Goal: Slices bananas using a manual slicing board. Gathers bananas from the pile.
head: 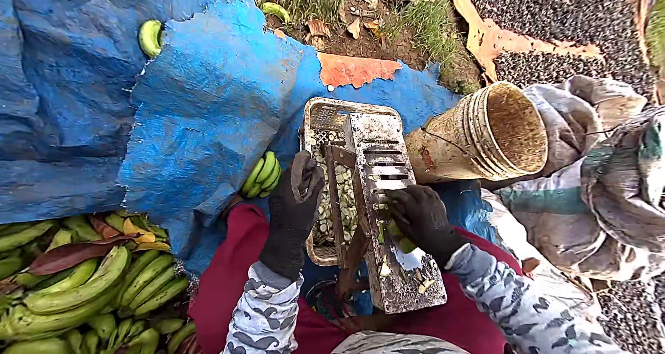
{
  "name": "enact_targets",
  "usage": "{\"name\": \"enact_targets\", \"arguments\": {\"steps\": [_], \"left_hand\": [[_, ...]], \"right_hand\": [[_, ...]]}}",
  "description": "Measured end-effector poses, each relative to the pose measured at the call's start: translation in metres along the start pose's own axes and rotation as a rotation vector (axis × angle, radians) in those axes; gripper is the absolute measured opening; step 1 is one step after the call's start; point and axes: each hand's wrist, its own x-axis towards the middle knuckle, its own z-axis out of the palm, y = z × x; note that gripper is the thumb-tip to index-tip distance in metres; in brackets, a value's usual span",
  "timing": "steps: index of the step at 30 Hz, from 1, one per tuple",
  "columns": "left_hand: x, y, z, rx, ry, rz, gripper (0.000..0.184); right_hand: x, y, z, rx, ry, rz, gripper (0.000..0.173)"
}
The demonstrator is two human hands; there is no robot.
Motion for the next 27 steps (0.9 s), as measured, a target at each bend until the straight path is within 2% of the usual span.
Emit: {"name": "enact_targets", "arguments": {"steps": [1,3,7,9,11,14,15,17,21,22,24,25,27], "left_hand": [[0.0,0.0,0.0,0.001,-0.007,-0.008,0.051],[0.0,-0.002,0.002,0.0,-0.023,-0.016,0.052],[0.003,-0.005,0.006,0.003,-0.027,-0.058,0.052],[0.004,-0.002,0.006,-0.015,-0.001,-0.068,0.05],[0.008,-0.003,0.004,-0.011,0.013,-0.037,0.05],[0.007,-0.005,0.005,-0.01,-0.011,-0.006,0.052],[0.008,-0.005,0.004,-0.004,-0.016,-0.007,0.052],[0.008,-0.006,0.004,0.008,-0.021,-0.034,0.051],[0.006,-0.004,0.006,0.0,-0.028,-0.036,0.052],[0.007,-0.004,0.006,-0.006,-0.018,-0.03,0.052],[0.007,-0.006,0.005,-0.011,-0.013,-0.035,0.052],[0.006,-0.007,0.005,-0.002,-0.016,-0.042,0.051],[0.004,-0.008,0.004,0.009,-0.019,-0.062,0.052]], "right_hand": [[-0.018,-0.007,0.0,0.001,0.048,-0.026,0.033],[-0.007,-0.006,0.007,0.007,0.099,-0.027,0.031],[0.104,0.026,0.021,-0.022,-0.086,0.155,0.034],[0.129,0.032,0.018,-0.037,-0.15,0.222,0.036],[0.101,0.024,0.016,0.0,-0.059,0.121,0.033],[0.0,0.003,0.008,0.01,0.051,-0.075,0.028],[-0.016,-0.004,0.006,-0.015,0.069,-0.1,0.027],[0.001,0.0,0.01,-0.047,0.087,-0.098,0.027],[0.075,0.007,0.02,-0.08,-0.038,0.177,0.029],[0.08,0.006,0.016,-0.041,-0.065,0.234,0.034],[0.08,0.017,-0.001,0.132,-0.138,0.273,0.06],[0.082,0.027,-0.009,0.211,-0.194,0.249,0.073],[0.087,0.043,-0.013,0.242,-0.31,0.112,0.084]]}}
